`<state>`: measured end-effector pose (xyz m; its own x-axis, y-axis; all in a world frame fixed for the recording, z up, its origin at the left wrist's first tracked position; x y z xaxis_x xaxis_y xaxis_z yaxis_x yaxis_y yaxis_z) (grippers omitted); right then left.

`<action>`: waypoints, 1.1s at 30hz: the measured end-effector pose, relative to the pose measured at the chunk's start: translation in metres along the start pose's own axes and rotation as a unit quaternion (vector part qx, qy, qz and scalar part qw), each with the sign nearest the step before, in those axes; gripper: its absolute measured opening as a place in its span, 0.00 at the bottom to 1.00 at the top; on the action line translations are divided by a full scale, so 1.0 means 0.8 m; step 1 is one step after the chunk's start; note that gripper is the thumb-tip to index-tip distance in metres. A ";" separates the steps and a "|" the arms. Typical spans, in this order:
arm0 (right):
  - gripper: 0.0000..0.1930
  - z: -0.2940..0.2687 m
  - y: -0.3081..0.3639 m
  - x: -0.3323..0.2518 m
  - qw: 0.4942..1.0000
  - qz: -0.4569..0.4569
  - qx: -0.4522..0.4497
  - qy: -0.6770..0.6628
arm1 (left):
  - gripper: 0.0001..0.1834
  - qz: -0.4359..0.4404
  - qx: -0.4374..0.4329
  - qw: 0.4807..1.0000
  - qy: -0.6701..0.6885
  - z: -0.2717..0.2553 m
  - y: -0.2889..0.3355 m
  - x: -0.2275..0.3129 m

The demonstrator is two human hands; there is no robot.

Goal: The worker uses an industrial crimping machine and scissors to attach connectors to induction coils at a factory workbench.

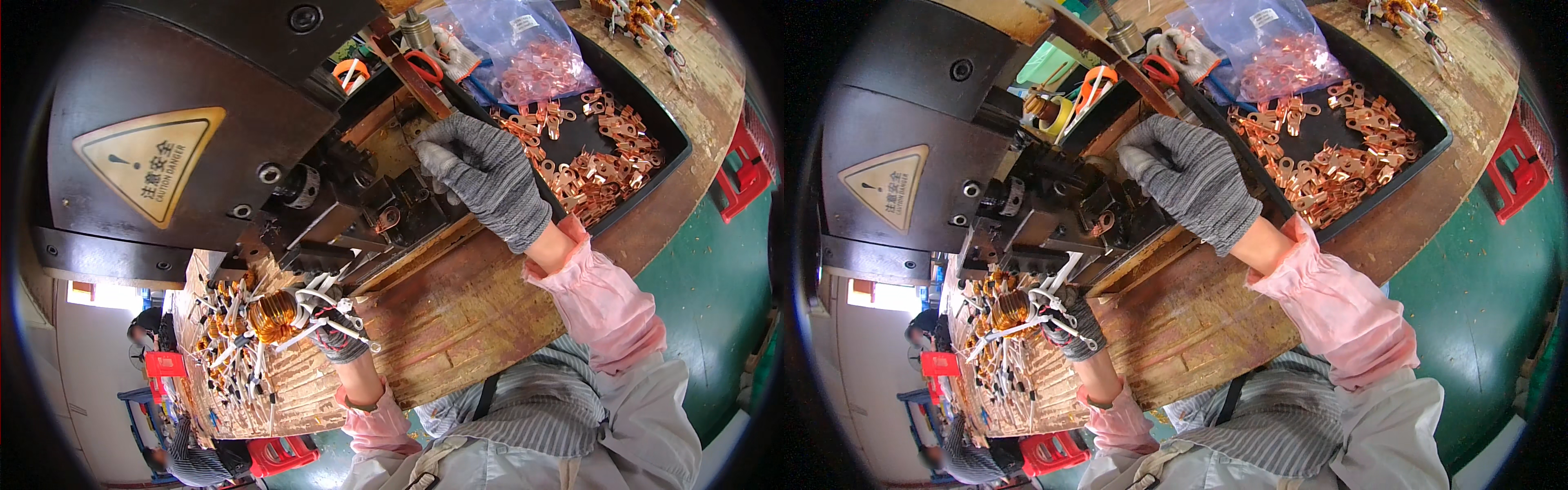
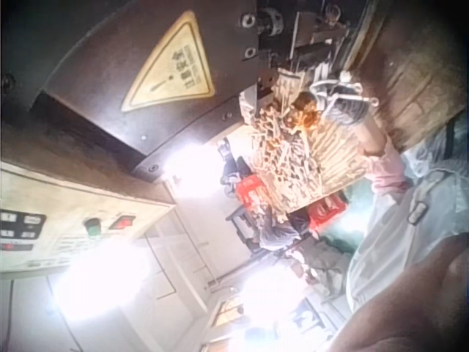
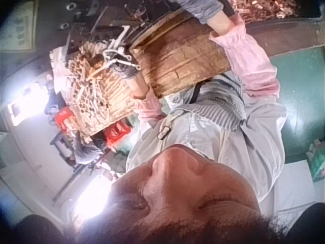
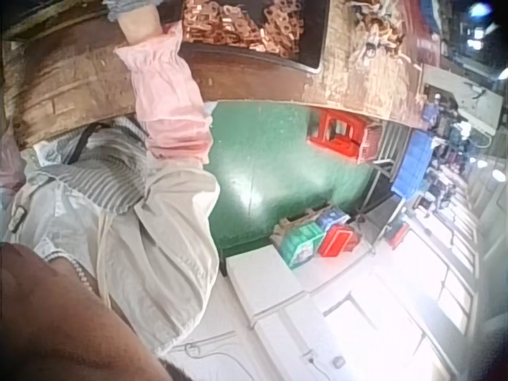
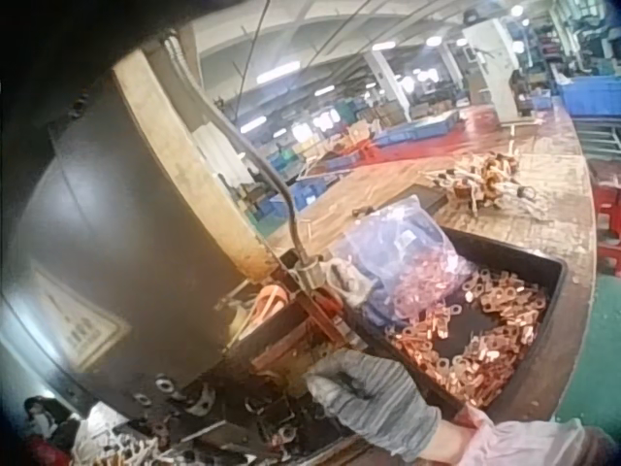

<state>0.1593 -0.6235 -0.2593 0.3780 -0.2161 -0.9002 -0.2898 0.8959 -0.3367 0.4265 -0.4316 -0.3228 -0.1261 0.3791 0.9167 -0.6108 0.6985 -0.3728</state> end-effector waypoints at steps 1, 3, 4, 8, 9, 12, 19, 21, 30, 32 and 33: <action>0.05 -0.003 0.000 -0.002 1.000 -0.008 0.004 -0.026 | 0.23 0.000 -0.003 1.000 0.012 0.003 -0.001 0.001; 0.05 -0.005 0.000 -0.012 0.999 -0.025 0.008 -0.040 | 0.23 0.002 -0.007 0.999 0.036 0.007 -0.002 0.006; 0.05 -0.007 0.002 -0.019 0.998 -0.040 0.015 -0.054 | 0.23 0.002 -0.010 0.999 0.049 0.009 -0.002 0.009; 0.04 -0.028 0.019 -0.040 0.993 -0.070 0.092 -0.013 | 0.21 -0.069 -0.028 0.991 0.109 0.029 0.002 0.014; 0.04 -0.018 0.028 -0.041 0.993 -0.074 0.086 -0.017 | 0.20 -0.059 -0.014 0.995 0.079 0.046 -0.056 0.016; 0.14 0.041 0.131 -0.102 0.829 -0.367 -0.051 0.419 | 0.19 -0.050 -0.004 0.999 0.012 0.020 0.035 0.034; 0.17 0.178 0.305 -0.139 0.551 -0.608 -0.318 0.475 | 0.17 -0.036 -0.016 0.994 -0.103 0.003 0.128 0.066; 0.19 0.146 0.236 -0.124 0.816 -0.397 -0.205 0.367 | 0.16 -0.024 -0.007 0.989 -0.144 0.027 0.117 0.071; 0.22 0.024 0.249 -0.115 0.936 -0.160 -0.108 0.295 | 0.28 -0.022 -0.051 0.996 -0.068 0.132 0.144 0.131; 0.17 -0.012 0.258 -0.099 0.948 -0.116 -0.064 0.290 | 0.30 -0.016 -0.108 0.991 -0.075 0.176 0.154 0.149; 0.17 -0.018 0.265 -0.094 0.947 -0.121 -0.062 0.292 | 0.32 -0.004 -0.143 0.985 -0.095 0.193 0.159 0.154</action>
<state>0.0567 -0.4229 -0.2673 -0.0941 -0.6195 -0.7793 -0.3710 0.7482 -0.5500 0.2126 -0.3897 -0.2353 -0.2821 0.2715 0.9202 -0.3715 0.8534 -0.3656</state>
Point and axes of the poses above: each hand's wrist, its own y-axis away from the middle knuckle, its own z-axis out of the palm, x = y × z, the point moved 10 cm from there along -y, towards the middle knuckle, and after that the axes turned 2 degrees about -x, right-handed, at the moved point
